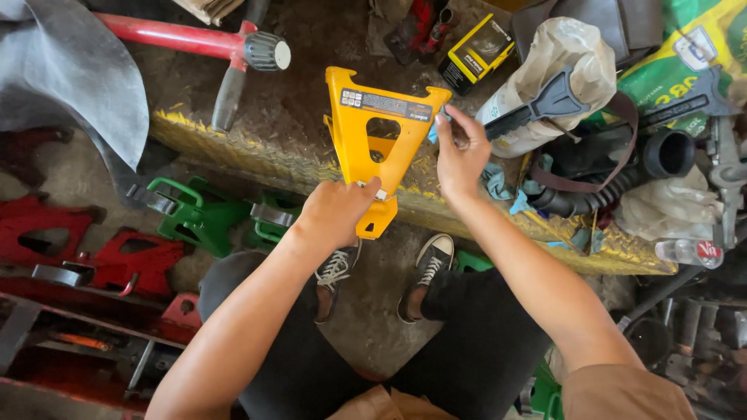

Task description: The recorder is cleaning and inspecting a yellow automotive jack stand using a blue cloth.

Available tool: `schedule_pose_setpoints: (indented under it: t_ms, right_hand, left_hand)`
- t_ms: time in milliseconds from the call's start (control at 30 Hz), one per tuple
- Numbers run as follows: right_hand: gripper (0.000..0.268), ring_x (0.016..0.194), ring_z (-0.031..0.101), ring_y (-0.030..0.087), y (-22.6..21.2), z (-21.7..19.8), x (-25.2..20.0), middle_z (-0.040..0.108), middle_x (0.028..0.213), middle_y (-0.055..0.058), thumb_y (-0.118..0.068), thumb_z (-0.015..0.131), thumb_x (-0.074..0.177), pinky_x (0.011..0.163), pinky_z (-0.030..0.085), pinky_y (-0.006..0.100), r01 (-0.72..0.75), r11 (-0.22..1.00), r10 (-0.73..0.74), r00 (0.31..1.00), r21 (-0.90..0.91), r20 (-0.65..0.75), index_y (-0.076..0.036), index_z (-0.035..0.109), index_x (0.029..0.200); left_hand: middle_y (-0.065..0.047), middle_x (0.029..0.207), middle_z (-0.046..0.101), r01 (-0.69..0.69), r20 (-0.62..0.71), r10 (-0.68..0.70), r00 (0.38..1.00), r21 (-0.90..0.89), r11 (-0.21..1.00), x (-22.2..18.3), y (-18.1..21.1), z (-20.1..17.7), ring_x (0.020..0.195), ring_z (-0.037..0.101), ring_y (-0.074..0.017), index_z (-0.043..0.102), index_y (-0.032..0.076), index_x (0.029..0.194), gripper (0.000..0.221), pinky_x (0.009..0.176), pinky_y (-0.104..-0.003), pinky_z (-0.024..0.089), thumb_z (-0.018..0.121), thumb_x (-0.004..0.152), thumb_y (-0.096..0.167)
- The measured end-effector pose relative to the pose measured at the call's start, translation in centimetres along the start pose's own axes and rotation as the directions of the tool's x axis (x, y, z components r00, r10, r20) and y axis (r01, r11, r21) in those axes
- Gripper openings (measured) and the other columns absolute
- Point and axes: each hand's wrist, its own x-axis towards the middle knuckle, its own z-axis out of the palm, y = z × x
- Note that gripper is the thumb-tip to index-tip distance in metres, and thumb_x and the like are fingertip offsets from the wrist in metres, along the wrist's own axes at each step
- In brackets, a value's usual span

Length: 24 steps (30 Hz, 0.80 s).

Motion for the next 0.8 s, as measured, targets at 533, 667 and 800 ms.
schedule_pose_setpoints:
  t_ms: [533,667,800]
  right_hand:
    - [0.018,0.078,0.061,0.007,-0.3,-1.0,-0.2,0.068,0.092,0.004,-0.014,0.075,0.103,0.067,0.051,0.024,0.043,0.988,-0.014,0.981,-0.147,0.195,0.0,0.063,0.108]
    - [0.017,0.078,0.062,0.007,-2.7,-0.5,-0.6,0.065,0.092,0.003,-0.01,0.076,0.099,0.065,0.052,0.024,0.143,0.986,-0.123,0.97,-0.082,0.211,-0.002,0.062,0.105]
    - [0.015,0.077,0.061,0.011,-6.1,-0.4,-0.3,0.06,0.098,0.006,-0.005,0.082,0.094,0.067,0.051,0.027,0.411,0.88,-0.343,0.896,-0.237,0.281,-0.001,0.069,0.102]
  left_hand:
    - [-0.011,0.091,0.073,-0.001,0.016,0.001,1.0,0.008,1.0,-0.1,0.1,-0.1,0.084,0.074,-0.0323,0.049,0.007,0.122,0.077,0.071,-0.042,0.059,0.092,0.06,0.02]
    - [-0.012,0.089,0.073,-0.002,0.008,0.002,1.0,0.021,1.0,0.0,0.1,0.0,0.083,0.074,-0.0327,0.049,0.007,0.123,0.076,0.069,-0.042,0.059,0.091,0.061,0.017]
    - [-0.013,0.088,0.073,-0.01,-0.012,0.011,1.0,0.015,1.0,-0.1,0.0,0.1,0.081,0.075,-0.0331,0.049,0.007,0.123,0.074,0.069,-0.042,0.059,0.09,0.062,0.016]
